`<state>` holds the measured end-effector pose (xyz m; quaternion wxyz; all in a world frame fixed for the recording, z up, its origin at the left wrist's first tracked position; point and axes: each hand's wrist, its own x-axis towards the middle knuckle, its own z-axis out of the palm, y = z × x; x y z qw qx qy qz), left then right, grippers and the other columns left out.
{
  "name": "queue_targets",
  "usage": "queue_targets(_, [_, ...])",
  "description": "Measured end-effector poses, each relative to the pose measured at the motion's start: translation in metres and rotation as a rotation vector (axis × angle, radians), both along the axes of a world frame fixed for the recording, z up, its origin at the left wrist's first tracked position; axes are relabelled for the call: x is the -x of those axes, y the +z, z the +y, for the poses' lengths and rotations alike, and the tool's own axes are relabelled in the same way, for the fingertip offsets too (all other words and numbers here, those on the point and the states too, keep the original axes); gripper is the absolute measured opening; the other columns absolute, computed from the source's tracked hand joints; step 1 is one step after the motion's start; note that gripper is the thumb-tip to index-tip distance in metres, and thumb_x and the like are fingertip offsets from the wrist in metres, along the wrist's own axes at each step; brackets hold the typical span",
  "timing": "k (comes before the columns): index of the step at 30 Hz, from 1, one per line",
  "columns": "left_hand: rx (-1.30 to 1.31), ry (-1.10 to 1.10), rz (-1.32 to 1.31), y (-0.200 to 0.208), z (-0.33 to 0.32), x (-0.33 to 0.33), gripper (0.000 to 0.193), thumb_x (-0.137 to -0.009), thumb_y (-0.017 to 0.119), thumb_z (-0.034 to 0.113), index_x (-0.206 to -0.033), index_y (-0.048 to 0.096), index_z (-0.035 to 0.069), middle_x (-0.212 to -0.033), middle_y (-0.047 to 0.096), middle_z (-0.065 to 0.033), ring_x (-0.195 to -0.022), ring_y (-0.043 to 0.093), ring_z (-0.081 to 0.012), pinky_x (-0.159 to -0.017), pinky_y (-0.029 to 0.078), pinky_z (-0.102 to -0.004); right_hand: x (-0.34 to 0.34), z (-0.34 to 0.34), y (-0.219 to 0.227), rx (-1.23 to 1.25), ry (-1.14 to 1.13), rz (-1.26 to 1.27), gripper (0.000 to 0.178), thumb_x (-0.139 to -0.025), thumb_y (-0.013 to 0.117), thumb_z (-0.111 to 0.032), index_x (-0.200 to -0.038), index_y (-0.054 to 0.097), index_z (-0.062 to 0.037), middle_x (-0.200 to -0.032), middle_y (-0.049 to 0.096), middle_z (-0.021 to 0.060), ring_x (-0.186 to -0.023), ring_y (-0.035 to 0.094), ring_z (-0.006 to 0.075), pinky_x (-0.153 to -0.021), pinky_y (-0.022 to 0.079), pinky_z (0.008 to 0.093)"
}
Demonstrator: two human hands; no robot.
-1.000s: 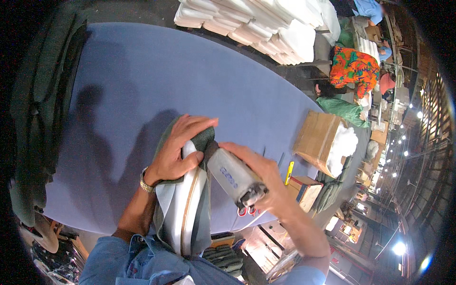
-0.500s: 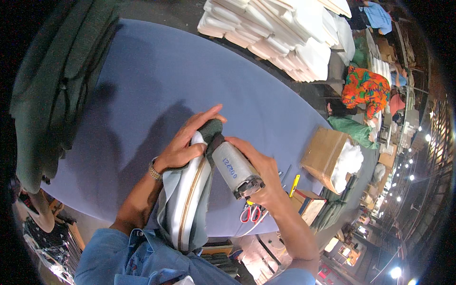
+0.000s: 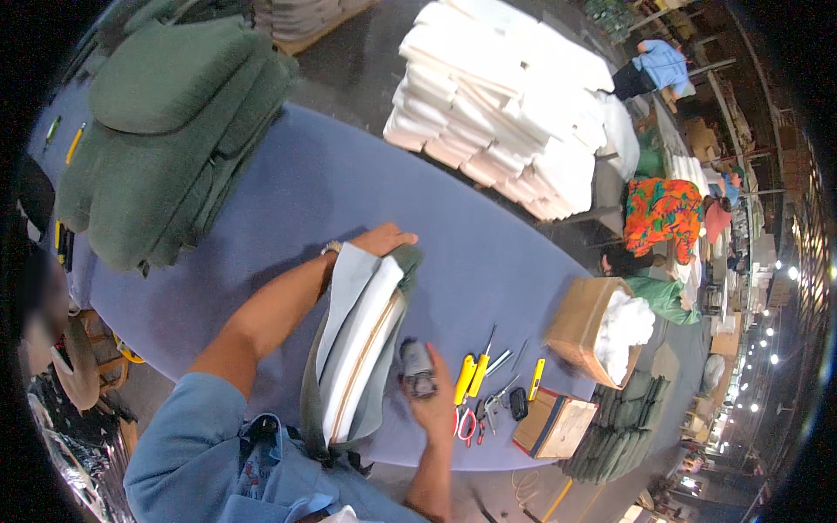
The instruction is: The person wraps a green fabric cover around a white cushion core, folds the edges, and secures them with a staple gun. They repeatedly trim excess fabric with a utility knife and reposition the cushion to staple different sides.
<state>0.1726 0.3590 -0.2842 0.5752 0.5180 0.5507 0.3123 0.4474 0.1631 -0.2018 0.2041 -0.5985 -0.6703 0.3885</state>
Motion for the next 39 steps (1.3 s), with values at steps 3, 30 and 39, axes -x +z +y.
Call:
queue_targets(3, [-0.31,0.32,0.142,-0.005,0.003,-0.008,0.053,-0.097,0.052,0.04,-0.076,0.071,-0.005,-0.074,0.065,-0.0293,-0.069,0.065,-0.045,-0.068,0.049,-0.0517,-0.01,-0.056,-0.028,0.043,-0.049,-0.157,0.09,-0.074,0.079,0.004,-0.156,0.044,-0.0107,-0.14,0.058,0.02,-0.13,0.057,0.0339,-0.107,0.05,0.0421])
queue_targets(30, [-1.017,-0.079,1.106,0.304,-0.222,0.007,0.087,-0.083,0.079,0.054,-0.156,0.045,0.023,-0.113,0.069,-0.0134,-0.097,0.07,-0.0357,-0.08,0.055,-0.0484,0.03,-0.053,0.16,-0.789,-0.066,0.649,0.025,-0.093,0.066,0.0,-0.118,0.073,-0.0022,-0.11,0.074,0.0158,-0.097,0.072,0.0293,-0.085,0.057,0.037])
queue_targets(39, [-0.903,0.007,1.202,0.309,-0.264,-0.018,0.07,-0.088,0.078,0.04,-0.144,0.053,0.005,-0.119,0.068,-0.0187,-0.104,0.067,-0.0399,-0.087,0.054,-0.047,0.082,-0.075,0.129,-0.086,0.138,1.265,0.047,-0.1,0.064,-0.009,-0.144,0.051,0.0031,-0.099,0.069,0.0111,-0.073,0.067,0.0161,-0.065,0.056,0.0306])
